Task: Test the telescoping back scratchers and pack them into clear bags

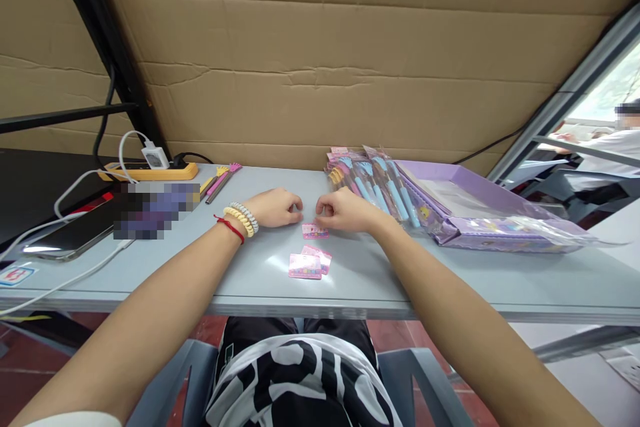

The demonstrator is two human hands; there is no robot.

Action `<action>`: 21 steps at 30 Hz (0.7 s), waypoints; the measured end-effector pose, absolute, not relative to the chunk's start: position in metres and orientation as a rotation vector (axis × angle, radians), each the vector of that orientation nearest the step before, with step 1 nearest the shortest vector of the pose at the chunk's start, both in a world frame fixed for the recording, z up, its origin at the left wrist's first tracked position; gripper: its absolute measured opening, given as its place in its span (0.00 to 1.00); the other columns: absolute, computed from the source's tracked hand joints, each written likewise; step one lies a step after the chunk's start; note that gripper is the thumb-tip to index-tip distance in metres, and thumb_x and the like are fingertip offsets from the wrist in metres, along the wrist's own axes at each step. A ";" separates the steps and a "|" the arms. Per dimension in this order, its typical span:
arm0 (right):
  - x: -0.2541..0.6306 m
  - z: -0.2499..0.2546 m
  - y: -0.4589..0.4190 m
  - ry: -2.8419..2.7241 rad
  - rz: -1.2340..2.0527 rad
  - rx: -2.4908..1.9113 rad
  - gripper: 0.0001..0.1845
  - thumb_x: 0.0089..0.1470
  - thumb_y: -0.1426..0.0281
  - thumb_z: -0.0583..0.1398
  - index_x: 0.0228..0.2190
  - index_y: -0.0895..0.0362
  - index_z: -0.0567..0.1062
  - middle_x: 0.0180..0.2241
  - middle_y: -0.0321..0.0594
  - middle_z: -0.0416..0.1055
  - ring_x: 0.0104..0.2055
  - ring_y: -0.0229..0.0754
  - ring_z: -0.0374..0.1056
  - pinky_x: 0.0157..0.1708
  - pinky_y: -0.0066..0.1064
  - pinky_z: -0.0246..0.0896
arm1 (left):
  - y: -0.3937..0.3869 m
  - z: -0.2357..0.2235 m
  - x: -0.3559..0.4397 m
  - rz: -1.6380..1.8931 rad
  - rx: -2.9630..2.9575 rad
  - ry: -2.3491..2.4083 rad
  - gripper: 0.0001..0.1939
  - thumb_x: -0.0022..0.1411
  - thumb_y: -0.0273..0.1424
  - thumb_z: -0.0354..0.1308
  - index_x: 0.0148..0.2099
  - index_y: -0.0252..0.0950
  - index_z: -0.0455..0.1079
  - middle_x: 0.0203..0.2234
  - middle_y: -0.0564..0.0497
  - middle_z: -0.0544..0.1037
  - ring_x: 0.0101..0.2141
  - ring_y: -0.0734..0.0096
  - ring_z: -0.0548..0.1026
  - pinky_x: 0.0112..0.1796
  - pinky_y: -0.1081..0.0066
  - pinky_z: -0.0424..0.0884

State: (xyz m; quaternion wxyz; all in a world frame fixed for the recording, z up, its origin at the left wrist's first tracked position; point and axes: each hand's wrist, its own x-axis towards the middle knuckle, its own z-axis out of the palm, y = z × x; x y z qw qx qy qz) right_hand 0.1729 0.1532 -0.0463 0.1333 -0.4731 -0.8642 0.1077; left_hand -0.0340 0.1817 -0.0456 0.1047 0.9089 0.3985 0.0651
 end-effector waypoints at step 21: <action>0.170 -0.040 0.147 -2.514 0.301 -1.437 0.08 0.49 0.66 0.57 0.27 0.57 0.74 0.22 0.34 0.70 0.23 0.32 0.60 0.24 0.25 0.48 | 0.195 -0.048 -0.042 0.198 2.666 1.572 0.22 0.56 0.44 0.49 0.46 0.38 0.74 0.40 0.45 0.79 0.38 0.59 0.75 0.36 0.67 0.66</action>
